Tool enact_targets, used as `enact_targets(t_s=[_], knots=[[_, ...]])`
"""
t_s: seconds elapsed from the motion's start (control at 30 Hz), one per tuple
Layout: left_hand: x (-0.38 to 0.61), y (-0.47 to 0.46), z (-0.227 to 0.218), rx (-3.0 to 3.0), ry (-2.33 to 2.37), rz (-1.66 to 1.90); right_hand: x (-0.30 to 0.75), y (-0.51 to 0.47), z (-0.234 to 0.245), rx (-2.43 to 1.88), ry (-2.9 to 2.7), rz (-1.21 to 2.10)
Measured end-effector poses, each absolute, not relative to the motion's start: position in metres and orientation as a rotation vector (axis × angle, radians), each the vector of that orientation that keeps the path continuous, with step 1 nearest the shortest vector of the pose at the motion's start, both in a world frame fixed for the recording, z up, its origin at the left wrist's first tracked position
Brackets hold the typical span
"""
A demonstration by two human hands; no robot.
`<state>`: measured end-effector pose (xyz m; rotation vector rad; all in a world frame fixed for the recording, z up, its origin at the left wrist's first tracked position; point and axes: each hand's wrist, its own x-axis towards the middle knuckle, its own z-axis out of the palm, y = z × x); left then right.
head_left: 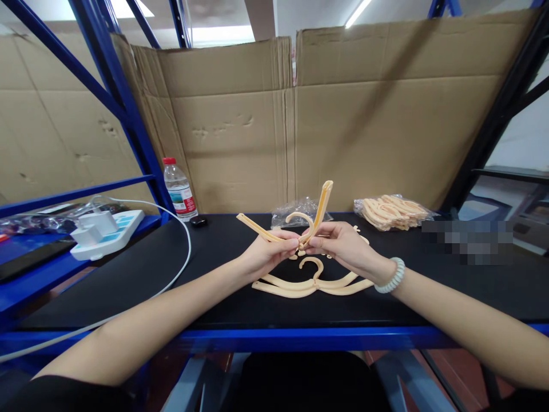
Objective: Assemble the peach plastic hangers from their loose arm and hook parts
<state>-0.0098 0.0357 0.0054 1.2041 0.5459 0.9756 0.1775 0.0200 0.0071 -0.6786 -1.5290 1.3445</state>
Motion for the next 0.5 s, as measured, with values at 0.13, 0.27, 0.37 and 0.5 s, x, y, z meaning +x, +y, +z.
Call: enact_targets(t_s=[0.13, 0.27, 0.37, 0.5], knots=[[-0.009, 0.0372, 0.0014, 1.176, 0.519, 0.968, 0.1752, 0.0191, 0.0071, -0.694, -1.5, 1.362], [-0.0077, 0.0368, 0.0003, 1.133, 0.5, 0.95, 0.1739, 0.0194, 0.0069, -0.672, -1.471, 1.383], [-0.0074, 0.0357, 0.0008, 1.109, 0.496, 0.93, 0.1738, 0.0193, 0.0069, -0.656, -1.479, 1.392], [-0.007, 0.0358, -0.001, 1.085, 0.45, 0.916, 0.1729, 0.0187, 0.0057, -0.666, -1.482, 1.371]])
